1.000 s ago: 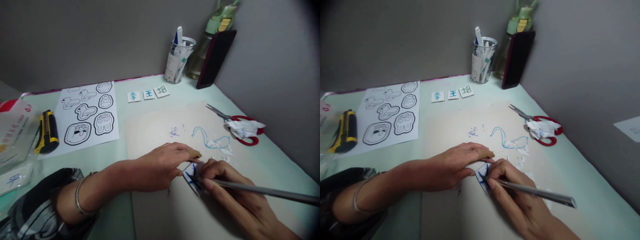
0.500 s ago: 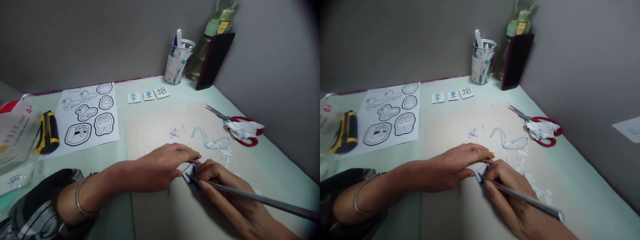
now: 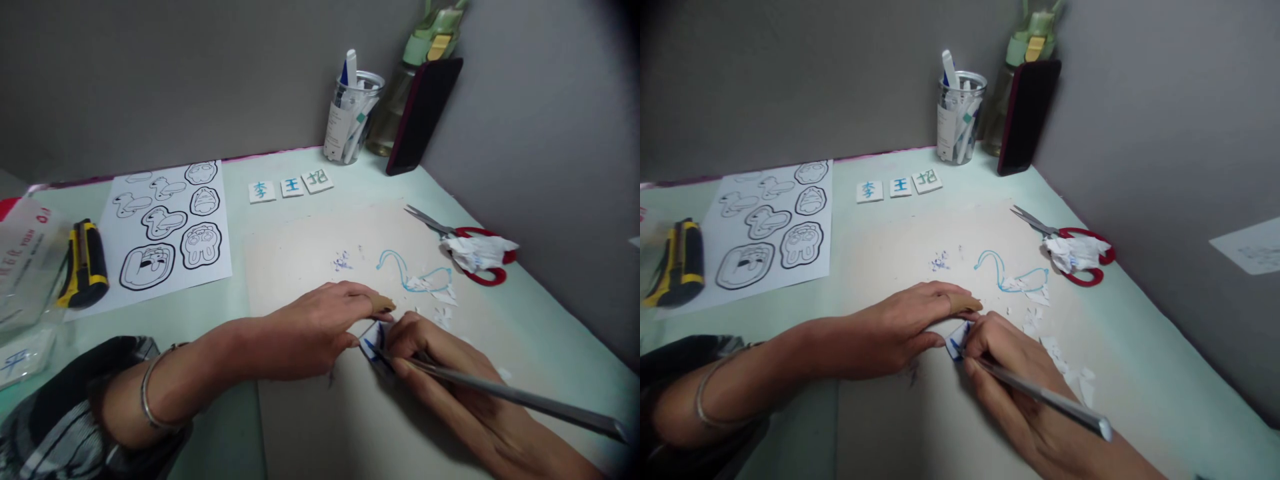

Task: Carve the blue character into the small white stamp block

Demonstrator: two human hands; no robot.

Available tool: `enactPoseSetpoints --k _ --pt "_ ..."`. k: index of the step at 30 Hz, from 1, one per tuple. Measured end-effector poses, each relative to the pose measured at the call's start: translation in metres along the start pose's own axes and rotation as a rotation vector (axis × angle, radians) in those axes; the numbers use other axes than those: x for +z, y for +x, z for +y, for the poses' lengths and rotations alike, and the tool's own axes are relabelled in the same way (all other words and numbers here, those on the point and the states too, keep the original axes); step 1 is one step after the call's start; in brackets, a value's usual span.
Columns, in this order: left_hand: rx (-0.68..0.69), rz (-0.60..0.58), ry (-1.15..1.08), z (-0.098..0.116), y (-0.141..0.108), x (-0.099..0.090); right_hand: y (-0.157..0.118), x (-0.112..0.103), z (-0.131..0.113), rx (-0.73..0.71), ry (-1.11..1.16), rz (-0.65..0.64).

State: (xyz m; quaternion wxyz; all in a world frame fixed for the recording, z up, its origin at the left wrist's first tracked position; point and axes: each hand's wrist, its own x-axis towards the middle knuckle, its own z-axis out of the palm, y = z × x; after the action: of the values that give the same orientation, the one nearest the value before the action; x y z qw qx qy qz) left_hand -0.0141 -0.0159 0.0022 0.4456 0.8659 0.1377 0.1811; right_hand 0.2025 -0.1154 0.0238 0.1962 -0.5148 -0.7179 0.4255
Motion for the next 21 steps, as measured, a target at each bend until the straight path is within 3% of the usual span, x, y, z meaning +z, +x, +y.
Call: enactPoseSetpoints --k 21 --pt "-0.005 0.01 -0.02 -0.0003 -0.0009 0.0 -0.0061 -0.0008 0.0096 0.048 0.033 -0.03"
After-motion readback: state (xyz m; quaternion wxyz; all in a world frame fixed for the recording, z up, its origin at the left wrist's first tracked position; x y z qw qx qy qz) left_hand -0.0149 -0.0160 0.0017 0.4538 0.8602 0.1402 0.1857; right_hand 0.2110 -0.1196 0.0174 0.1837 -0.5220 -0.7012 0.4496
